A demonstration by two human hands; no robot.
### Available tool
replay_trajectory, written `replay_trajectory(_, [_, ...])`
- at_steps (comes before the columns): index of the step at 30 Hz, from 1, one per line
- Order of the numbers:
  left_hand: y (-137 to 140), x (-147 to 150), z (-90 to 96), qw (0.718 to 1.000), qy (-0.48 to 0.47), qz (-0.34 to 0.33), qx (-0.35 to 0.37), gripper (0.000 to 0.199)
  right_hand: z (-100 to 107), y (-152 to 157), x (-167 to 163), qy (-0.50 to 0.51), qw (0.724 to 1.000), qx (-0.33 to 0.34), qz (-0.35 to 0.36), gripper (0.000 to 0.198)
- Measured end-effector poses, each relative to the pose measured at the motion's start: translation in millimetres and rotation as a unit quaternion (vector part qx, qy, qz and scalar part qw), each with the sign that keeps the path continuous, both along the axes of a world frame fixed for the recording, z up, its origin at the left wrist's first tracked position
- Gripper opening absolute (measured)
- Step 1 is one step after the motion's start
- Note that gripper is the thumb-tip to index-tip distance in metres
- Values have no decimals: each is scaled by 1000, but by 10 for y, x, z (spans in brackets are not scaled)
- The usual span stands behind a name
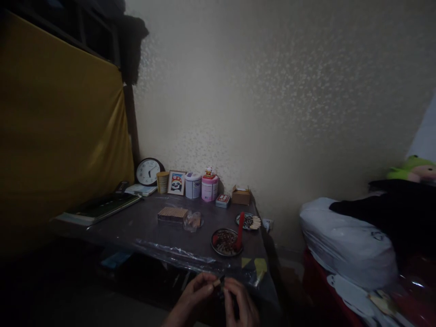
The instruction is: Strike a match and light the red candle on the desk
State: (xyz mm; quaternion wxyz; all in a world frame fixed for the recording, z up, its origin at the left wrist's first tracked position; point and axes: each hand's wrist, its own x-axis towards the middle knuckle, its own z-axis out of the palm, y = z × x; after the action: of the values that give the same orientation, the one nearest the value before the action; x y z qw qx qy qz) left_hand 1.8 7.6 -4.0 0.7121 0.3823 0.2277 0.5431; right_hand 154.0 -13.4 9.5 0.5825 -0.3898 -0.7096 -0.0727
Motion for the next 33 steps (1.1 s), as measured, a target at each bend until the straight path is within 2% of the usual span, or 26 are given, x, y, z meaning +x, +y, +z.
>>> replay_trajectory(4, [16,24,-14,1000,-6,9,-7,25,63,-19,26,23,999,-21,-19,13])
replay_trajectory(9, [20,43,-15,999,-16,19,-30,27,154,-59,0,49,998,-15,-29,11])
replay_trajectory(15, [-38,48,67,999,-50,8,-20,21,154,-53,-65,-2,999,11,-39,13])
replay_trajectory(22, [-37,44,96,997,-60,18,-39,23,232,-87,-56,41,997,6,-61,11])
replay_trajectory(26, [-57,39,147,996,-70,16,-44,23,191,-64,-86,12,999,-2,-36,13])
replay_trajectory(29, [-72,36,177,996,-74,14,-43,22,173,-46,-77,7,999,-24,-45,13])
replay_trajectory(33, [-71,46,192,996,-82,14,-40,20,217,-109,-39,51,997,-1,-54,13])
